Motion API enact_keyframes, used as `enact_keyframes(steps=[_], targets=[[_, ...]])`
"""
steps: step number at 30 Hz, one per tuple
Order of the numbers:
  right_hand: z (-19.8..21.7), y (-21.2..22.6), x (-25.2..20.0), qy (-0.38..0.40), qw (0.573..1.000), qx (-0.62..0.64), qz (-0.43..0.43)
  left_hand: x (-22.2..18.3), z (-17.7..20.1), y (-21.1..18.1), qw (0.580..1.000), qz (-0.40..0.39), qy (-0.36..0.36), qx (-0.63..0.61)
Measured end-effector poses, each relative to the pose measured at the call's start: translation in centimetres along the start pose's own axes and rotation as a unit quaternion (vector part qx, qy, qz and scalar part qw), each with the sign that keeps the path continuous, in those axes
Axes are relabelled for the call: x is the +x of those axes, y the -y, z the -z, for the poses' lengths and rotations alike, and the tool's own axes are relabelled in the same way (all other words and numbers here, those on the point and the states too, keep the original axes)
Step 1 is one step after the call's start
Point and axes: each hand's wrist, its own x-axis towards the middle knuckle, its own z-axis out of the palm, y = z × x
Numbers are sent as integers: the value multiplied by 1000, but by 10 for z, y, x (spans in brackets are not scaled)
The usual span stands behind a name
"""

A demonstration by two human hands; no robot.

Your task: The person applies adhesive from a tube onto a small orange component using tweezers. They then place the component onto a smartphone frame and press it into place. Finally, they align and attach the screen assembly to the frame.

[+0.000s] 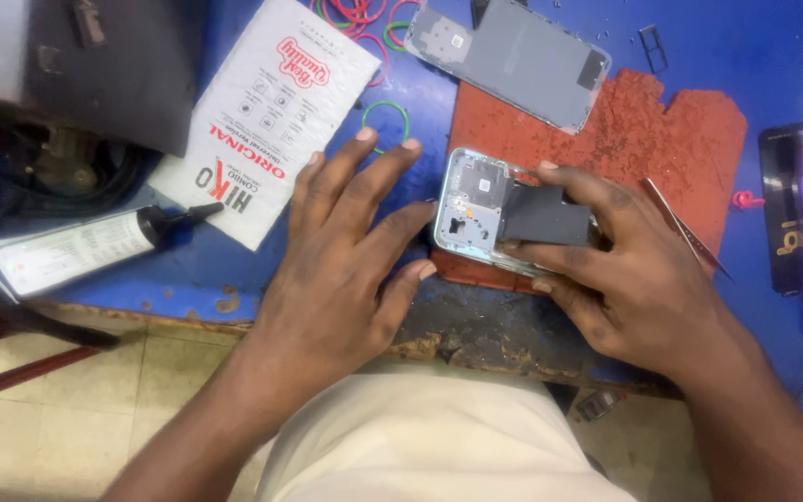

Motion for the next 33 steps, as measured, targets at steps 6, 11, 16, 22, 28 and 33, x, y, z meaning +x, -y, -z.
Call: enact_keyframes(steps=[6,11,16,22,28,33], targets=[[2,-2,-2,7,1000,-20,11,-2,-3,0,998,-6,49,39],[3,0,-2,6,1000,-9,15,-6,-5,0,996,-7,68,64],[3,1,-2,12,1000,-14,21,-7,-6,0,996,0,66,61],[1,0,-1,25,999,-36,21,-12,-5,0,999,10,22,48],[3,1,-2,30,999,-22,9,-21,-10,1,998,-11,-27,63],[3,4,-1,34,999,3,4,-29,-16,-2,995,-66,-7,69]])
